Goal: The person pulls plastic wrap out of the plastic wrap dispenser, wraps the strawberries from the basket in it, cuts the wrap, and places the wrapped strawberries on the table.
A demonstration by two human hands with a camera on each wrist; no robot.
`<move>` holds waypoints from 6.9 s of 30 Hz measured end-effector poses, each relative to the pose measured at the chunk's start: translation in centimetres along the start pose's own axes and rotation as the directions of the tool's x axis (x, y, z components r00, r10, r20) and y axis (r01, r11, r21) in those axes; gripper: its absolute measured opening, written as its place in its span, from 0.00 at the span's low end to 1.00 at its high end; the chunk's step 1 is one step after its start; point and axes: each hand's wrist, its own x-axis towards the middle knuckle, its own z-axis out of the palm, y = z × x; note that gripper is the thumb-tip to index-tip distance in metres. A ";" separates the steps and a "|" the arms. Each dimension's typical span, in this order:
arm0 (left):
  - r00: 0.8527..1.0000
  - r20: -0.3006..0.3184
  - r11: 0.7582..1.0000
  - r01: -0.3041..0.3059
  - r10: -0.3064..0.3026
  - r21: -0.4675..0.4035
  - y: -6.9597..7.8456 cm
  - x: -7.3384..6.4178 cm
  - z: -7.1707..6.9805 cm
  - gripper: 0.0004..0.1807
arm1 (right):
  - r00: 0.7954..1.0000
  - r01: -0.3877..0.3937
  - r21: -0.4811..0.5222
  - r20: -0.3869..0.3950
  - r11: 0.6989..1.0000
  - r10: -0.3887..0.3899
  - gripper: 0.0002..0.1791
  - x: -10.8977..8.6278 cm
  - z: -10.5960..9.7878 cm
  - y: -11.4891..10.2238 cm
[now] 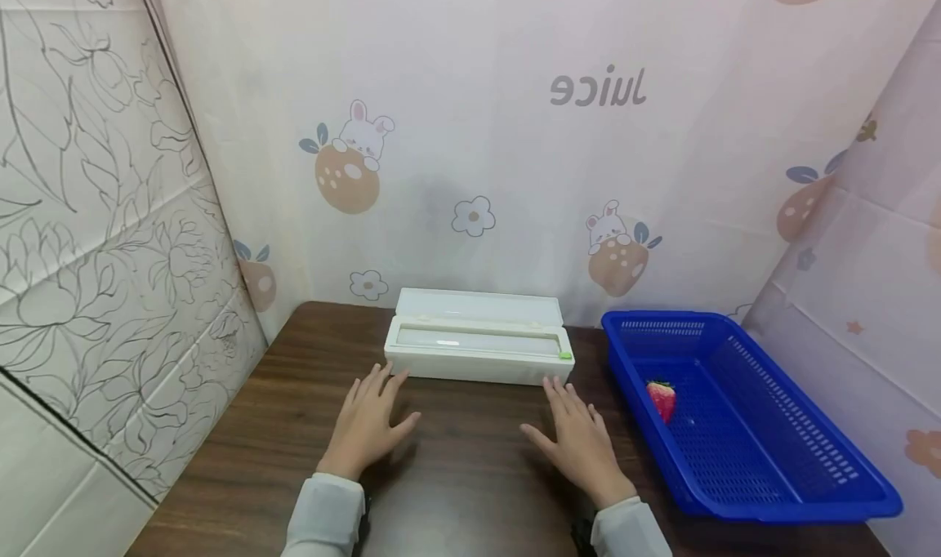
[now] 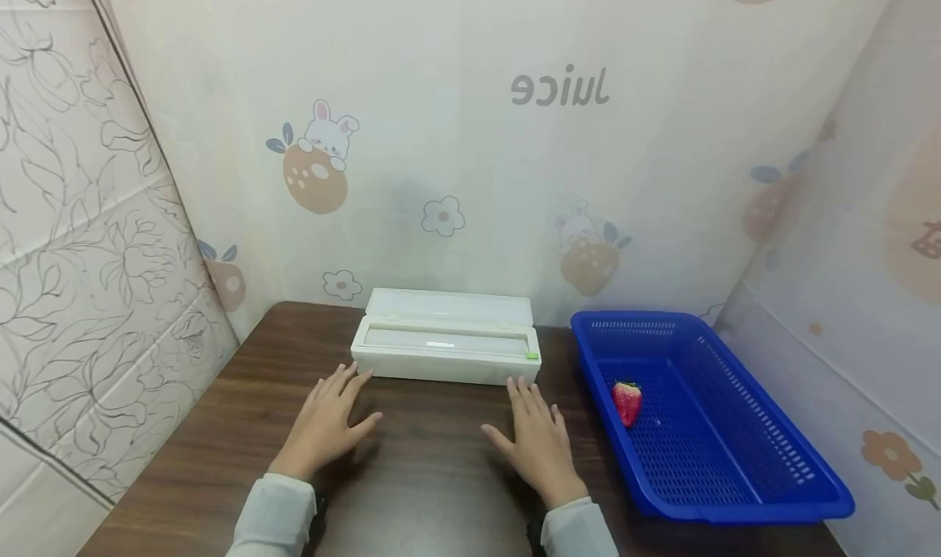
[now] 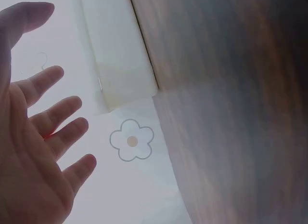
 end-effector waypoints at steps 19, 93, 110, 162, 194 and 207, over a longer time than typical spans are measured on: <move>0.994 -0.093 0.998 -0.057 0.056 -0.017 -1.3 3.2 -1.7 0.29 | 0.922 0.154 0.075 -0.369 0.985 -0.116 0.26 3.4 -1.5 1.5; 0.996 0.024 0.987 -0.085 0.089 -0.136 -1.9 10.5 0.3 0.11 | 0.955 0.244 0.022 -0.181 0.970 -0.236 0.10 10.3 -0.9 3.4; 0.996 0.050 0.991 -0.074 0.080 -0.109 -2.0 10.5 0.3 0.12 | 0.937 0.280 0.019 -0.223 0.960 -0.269 0.11 10.0 -1.2 3.3; 0.990 -0.098 0.970 -0.120 0.101 -0.211 -1.9 10.4 -0.3 0.05 | 0.924 0.235 0.084 -0.330 0.968 -0.195 0.08 9.9 -1.9 3.9; 0.990 -0.139 0.929 -0.038 -0.014 -0.367 -1.6 10.5 -1.9 0.07 | 0.871 0.183 0.190 -0.487 0.965 -0.069 0.06 9.9 -3.3 2.8; 0.984 -0.180 0.929 -0.057 -0.010 -0.365 -1.6 10.5 -1.9 0.07 | 0.898 0.128 0.275 -0.439 0.953 0.006 0.07 9.8 -3.4 3.2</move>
